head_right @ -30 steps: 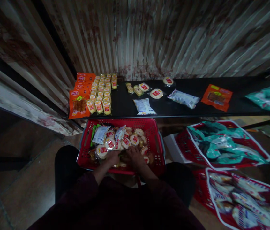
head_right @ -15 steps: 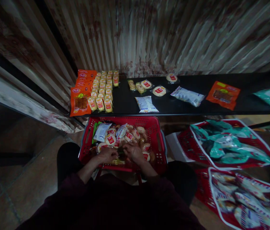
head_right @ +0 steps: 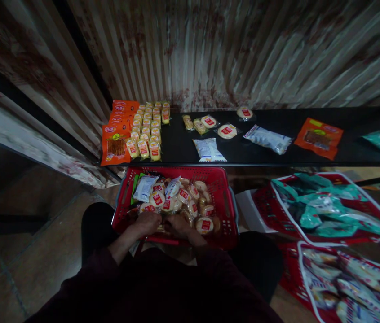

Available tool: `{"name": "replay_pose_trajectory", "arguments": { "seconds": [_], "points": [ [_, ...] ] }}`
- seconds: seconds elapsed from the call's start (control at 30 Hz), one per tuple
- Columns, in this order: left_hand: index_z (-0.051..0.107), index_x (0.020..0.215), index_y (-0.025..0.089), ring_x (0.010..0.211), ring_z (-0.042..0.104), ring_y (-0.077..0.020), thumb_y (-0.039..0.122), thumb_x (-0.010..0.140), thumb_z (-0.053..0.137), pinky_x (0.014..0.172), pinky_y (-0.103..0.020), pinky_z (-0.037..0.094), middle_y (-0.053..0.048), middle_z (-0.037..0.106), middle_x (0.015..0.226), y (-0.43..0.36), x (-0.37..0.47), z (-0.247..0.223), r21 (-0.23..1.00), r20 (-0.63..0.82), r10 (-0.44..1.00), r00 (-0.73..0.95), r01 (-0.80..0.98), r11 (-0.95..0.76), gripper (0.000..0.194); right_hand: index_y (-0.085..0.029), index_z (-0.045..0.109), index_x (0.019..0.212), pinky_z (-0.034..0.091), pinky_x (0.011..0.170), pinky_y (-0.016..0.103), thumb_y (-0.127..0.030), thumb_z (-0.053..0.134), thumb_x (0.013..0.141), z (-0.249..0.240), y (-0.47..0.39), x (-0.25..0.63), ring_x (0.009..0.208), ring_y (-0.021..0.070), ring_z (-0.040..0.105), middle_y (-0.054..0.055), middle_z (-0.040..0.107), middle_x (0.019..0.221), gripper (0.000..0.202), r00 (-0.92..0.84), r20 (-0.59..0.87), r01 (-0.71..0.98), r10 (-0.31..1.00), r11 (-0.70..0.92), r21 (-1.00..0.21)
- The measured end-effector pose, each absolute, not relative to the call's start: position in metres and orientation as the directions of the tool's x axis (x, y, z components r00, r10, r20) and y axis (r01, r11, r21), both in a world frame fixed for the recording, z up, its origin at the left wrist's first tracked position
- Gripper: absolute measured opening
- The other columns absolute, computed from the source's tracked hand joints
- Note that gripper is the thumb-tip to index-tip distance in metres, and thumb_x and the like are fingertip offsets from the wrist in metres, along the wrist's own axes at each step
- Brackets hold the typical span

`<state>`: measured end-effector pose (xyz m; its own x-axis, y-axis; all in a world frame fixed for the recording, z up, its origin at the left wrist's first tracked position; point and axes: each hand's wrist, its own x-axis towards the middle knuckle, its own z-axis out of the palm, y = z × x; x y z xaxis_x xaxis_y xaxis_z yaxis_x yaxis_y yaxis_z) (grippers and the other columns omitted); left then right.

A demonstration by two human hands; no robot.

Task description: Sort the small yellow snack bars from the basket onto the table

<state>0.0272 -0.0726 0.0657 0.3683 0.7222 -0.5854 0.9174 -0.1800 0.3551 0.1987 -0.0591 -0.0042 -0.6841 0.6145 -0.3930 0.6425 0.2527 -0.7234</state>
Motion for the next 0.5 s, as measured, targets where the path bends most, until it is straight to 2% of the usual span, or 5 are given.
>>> {"name": "replay_pose_trajectory", "arguments": {
  "seconds": [0.07,0.13,0.27,0.37,0.5],
  "points": [
    [0.070,0.092,0.021,0.095,0.064,-0.0279,0.025,0.083,0.046,0.083,-0.039,0.047,-0.013,0.070,0.097,-0.074,0.021,0.074,0.386,-0.582,0.711,0.394,0.904,-0.185,0.026,-0.018,0.069,0.099,0.048,0.084,0.032,-0.022,0.053,0.081,-0.002,-0.056,0.204,0.090,0.0195,0.065,0.007,0.072,0.097,0.025,-0.657,-0.460,0.669,0.598,0.179,-0.722],
    [0.070,0.091,0.022,0.095,0.063,-0.0288,0.033,0.079,0.054,0.083,-0.039,0.047,-0.011,0.070,0.096,-0.079,0.014,0.079,0.385,-0.602,0.695,0.393,0.905,-0.178,0.023,-0.018,0.067,0.105,0.048,0.086,0.033,-0.030,0.054,0.082,0.002,-0.055,0.209,0.096,0.0202,0.064,0.007,0.070,0.105,0.029,-0.692,-0.481,0.612,0.538,0.084,-0.786],
    [0.068,0.096,0.019,0.101,0.061,-0.0280,0.027,0.078,0.055,0.086,-0.037,0.045,-0.013,0.068,0.101,-0.087,0.007,0.073,0.381,-0.595,0.722,0.354,0.915,-0.135,0.024,-0.021,0.061,0.115,0.047,0.090,0.034,-0.042,0.062,0.076,0.009,-0.063,0.208,0.105,0.0206,0.060,0.005,0.065,0.116,0.044,-0.789,-0.412,0.414,0.455,-0.101,-0.904],
    [0.068,0.093,0.017,0.098,0.062,-0.0252,0.027,0.080,0.053,0.085,-0.034,0.046,-0.012,0.069,0.099,-0.083,0.004,0.063,0.479,-0.562,0.742,0.366,0.875,-0.069,0.022,-0.020,0.064,0.109,0.049,0.088,0.036,-0.050,0.064,0.073,0.010,-0.068,0.203,0.098,0.0219,0.062,0.005,0.068,0.107,0.047,-0.715,-0.435,0.377,0.547,-0.223,-0.899],
    [0.065,0.102,0.019,0.096,0.062,-0.0184,0.030,0.082,0.053,0.083,-0.027,0.047,-0.007,0.068,0.105,-0.070,0.000,0.052,0.699,-0.467,0.854,0.229,0.687,0.198,0.026,-0.019,0.065,0.101,0.052,0.081,0.036,-0.055,0.065,0.070,0.015,-0.064,0.200,0.093,0.0234,0.065,0.006,0.071,0.096,0.048,-0.469,-0.519,0.265,0.715,-0.447,-0.855]
  ]
}}
